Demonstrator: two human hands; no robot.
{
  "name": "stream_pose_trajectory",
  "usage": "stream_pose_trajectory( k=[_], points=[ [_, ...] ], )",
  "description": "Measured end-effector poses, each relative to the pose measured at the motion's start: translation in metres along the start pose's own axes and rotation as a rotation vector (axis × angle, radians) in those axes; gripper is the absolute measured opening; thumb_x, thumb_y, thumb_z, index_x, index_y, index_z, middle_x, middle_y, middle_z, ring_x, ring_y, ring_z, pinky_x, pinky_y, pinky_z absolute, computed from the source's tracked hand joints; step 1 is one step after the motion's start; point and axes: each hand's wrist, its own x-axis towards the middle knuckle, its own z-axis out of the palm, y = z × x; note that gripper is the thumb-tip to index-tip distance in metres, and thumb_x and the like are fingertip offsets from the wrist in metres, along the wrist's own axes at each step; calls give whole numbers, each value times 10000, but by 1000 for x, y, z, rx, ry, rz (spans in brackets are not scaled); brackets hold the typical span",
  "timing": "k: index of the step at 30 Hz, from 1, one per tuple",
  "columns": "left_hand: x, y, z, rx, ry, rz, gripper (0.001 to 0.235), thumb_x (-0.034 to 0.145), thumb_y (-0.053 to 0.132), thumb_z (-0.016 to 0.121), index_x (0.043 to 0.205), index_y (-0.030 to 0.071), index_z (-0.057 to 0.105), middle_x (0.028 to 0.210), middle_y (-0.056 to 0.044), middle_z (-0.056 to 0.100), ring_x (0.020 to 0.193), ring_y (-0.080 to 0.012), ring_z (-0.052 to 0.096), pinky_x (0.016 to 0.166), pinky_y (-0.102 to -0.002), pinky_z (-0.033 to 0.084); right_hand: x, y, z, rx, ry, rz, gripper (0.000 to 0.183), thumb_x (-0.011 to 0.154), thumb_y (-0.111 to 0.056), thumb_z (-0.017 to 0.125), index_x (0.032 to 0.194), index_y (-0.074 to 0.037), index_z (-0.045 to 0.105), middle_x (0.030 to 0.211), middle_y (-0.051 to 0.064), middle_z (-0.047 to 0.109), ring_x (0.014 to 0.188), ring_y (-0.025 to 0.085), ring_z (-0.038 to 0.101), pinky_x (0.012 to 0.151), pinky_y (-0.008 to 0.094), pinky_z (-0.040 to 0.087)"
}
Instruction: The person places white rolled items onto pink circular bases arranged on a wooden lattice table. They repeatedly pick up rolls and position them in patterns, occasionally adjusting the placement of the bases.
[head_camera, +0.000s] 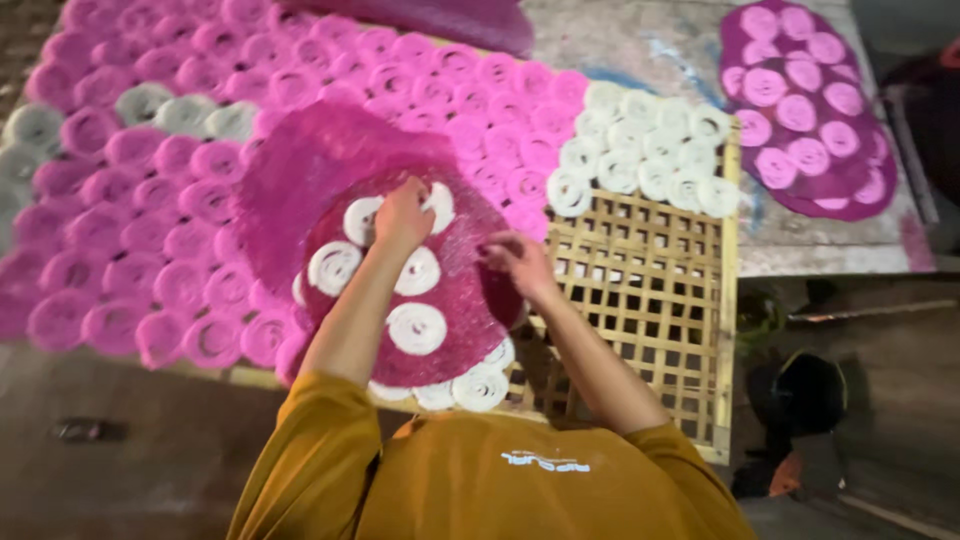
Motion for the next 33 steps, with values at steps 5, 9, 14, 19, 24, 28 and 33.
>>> stream_pose_trajectory(
  k=[5,9,14,19,24,28,33],
  points=[
    [-54,82,14,-184,-176,113,346,866,210,763,1174,97,654,1066,-137,741,959,-309,733,834,-417,584,23,-3,-12,907,20,240,516,1029,-254,509,1363,140,510,1244,308,619,1051,332,704,843,360,614],
    [-72,90,-2,-174,-76,107,329,877,175,728,1195,116,665,1206,-127,677,1067,-278,682,940,-412,557,47,27,-75,708,255,261,488,951,13,558,1413,95,426,1340,266,633,1123,298,725,875,332,602],
    [-57,-18,-47,333,203,-263,635,905,288,754,1389,-44,513,1398,-278,472,1261,-440,455,1025,-535,420,91,79,-184,521,388,3,441,935,9,619,1362,60,519,1288,259,653,1117,336,698,907,399,581],
    [-37,-91,-29,313,192,-251,531,897,299,770,1324,36,596,1261,-250,625,1163,-437,613,1010,-550,479,127,97,-200,-509,580,-434,391,894,-66,744,1269,-51,635,1178,193,691,1090,356,672,946,450,536],
    [-31,-79,-28,1,274,-170,419,843,127,762,1223,15,628,1119,-198,725,1006,-340,721,901,-472,589,102,65,-195,-750,661,-582,450,814,-42,754,1247,-57,634,1119,227,617,1044,412,603,893,484,510],
    [-48,7,-31,-230,141,-326,351,922,94,686,1260,41,609,1133,-153,707,943,-287,732,788,-406,620,57,25,-163,-1012,903,-755,659,668,-95,794,1271,42,567,1128,274,597,994,419,593,834,491,507],
    [-84,135,-2,-390,-173,-65,386,885,73,708,1263,52,626,1216,-131,680,1017,-204,724,847,-326,602,5,3,-84,718,-65,196,543,1017,-338,534,1448,-9,513,1256,232,672,1064,296,692,912,362,607]
  ],
)
